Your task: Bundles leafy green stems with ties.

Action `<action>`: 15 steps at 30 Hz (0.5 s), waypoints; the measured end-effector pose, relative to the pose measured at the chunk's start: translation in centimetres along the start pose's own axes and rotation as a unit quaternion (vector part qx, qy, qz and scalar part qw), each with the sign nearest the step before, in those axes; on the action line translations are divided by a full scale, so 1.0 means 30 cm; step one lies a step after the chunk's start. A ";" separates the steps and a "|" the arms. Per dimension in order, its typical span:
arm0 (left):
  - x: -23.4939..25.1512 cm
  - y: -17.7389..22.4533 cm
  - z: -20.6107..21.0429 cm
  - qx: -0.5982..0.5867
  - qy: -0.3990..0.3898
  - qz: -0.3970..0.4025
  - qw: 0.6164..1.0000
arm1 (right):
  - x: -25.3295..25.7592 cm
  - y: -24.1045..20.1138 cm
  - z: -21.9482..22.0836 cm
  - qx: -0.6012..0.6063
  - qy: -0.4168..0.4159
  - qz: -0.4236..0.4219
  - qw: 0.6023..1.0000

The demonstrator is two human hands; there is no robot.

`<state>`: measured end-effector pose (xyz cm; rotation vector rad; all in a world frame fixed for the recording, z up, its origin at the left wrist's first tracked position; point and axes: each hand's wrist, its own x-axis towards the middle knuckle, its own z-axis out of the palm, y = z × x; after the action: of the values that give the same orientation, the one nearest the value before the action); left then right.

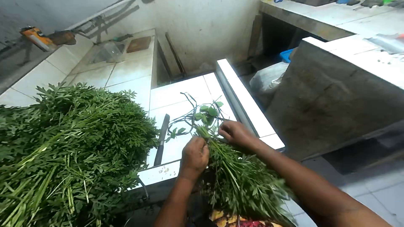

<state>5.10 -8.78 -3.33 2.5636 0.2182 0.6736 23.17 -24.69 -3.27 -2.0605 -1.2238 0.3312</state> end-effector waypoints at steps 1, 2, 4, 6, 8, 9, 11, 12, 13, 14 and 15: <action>-0.001 -0.010 -0.009 -0.005 0.000 -0.004 1.000 | 0.002 -0.011 -0.004 -0.021 -0.008 0.006 1.000; -0.003 -0.025 -0.032 -0.003 -0.004 -0.010 1.000 | 0.000 -0.025 -0.007 -0.034 -0.019 0.012 0.999; 0.003 -0.077 -0.109 0.051 -0.044 -0.048 0.997 | -0.009 -0.047 -0.024 -0.048 -0.045 0.025 0.998; 0.024 -0.140 -0.195 0.144 -0.113 -0.145 0.972 | -0.019 -0.057 -0.057 -0.069 -0.081 0.045 0.993; 0.039 -0.212 -0.247 0.215 -0.153 -0.272 0.925 | -0.027 -0.077 -0.085 -0.083 -0.111 0.070 0.988; 0.036 -0.248 -0.268 0.234 -0.171 -0.329 0.899 | -0.029 -0.099 -0.090 -0.087 -0.123 0.083 0.985; 0.013 -0.299 -0.296 0.250 -0.203 -0.388 0.864 | -0.034 -0.149 -0.085 -0.093 -0.139 0.102 0.981; 0.008 -0.310 -0.294 0.250 -0.219 -0.393 0.857 | -0.041 -0.166 -0.089 -0.094 -0.143 0.108 0.979; 0.012 -0.322 -0.286 0.259 -0.236 -0.386 0.853 | -0.048 -0.173 -0.096 -0.098 -0.142 0.109 0.979; 0.023 -0.334 -0.274 0.273 -0.248 -0.376 0.850 | -0.052 -0.177 -0.107 -0.102 -0.140 0.108 0.979; 0.034 -0.342 -0.263 0.281 -0.248 -0.373 0.849 | -0.054 -0.178 -0.120 -0.108 -0.137 0.108 0.979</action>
<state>1.74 3.67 -1.86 2.7177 1.2990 -0.4105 20.73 -26.05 2.77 -2.4043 -1.2417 0.6252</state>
